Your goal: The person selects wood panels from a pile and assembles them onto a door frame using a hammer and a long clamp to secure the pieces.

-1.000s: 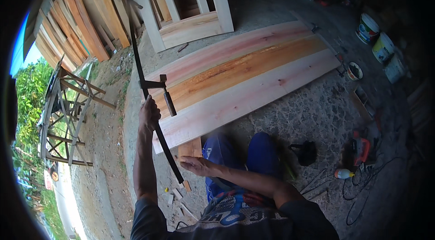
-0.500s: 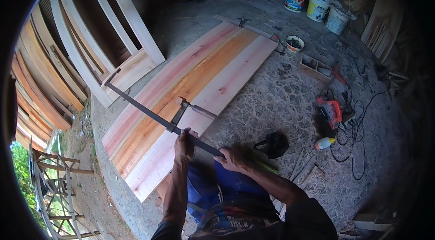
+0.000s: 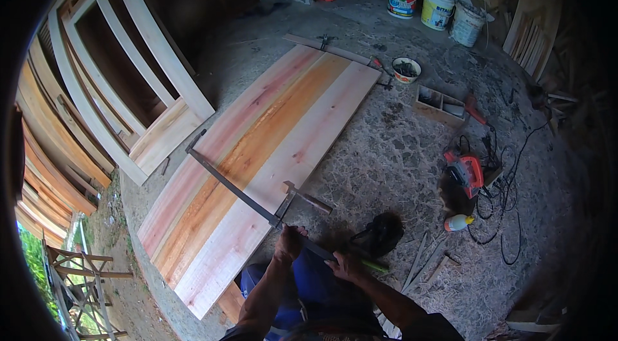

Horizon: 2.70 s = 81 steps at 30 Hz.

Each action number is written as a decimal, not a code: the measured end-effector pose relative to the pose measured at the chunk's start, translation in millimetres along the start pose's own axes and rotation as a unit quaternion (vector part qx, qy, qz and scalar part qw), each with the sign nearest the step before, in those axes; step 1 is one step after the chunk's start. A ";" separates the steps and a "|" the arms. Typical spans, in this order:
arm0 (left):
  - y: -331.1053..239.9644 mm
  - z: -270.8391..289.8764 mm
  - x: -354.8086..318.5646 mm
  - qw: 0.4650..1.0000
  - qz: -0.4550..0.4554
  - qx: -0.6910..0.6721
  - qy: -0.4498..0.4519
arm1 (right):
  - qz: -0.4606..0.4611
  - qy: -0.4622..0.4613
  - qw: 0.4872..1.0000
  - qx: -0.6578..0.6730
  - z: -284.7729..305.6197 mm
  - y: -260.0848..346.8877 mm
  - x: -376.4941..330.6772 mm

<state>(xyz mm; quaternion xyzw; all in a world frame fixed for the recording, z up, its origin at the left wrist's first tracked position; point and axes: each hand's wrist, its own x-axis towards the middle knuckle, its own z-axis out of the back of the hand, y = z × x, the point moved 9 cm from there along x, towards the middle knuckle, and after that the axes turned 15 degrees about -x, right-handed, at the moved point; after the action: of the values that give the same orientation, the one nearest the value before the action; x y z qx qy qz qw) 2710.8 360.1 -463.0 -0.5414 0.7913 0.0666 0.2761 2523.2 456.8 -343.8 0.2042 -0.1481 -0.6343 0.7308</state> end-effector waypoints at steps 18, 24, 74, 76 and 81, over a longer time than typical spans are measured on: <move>-77.8 33.6 49.4 0.911 -0.251 0.301 -0.125 | -0.015 0.053 0.997 0.061 -89.3 -68.2 8.3; -51.2 -2.9 25.4 0.937 -0.204 0.162 -0.233 | -0.048 0.113 0.987 0.102 -96.1 -83.2 -4.7; -14.2 37.3 30.1 0.964 -0.170 0.092 -0.181 | -0.003 0.101 0.991 0.083 -96.3 -60.4 3.7; -15.7 28.9 29.7 0.960 -0.142 0.069 -0.231 | 0.005 0.078 0.994 0.078 -95.9 -65.8 -2.8; -33.3 29.9 29.8 0.954 -0.139 0.053 -0.262 | -0.030 0.107 0.990 0.084 -106.9 -68.3 -3.1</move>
<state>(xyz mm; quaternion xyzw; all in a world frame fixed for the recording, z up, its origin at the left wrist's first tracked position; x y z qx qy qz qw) 2743.7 334.3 -496.8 -0.5944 0.6103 0.1252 0.5085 2514.4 464.0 -470.1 0.3359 -0.1156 -0.6161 0.7030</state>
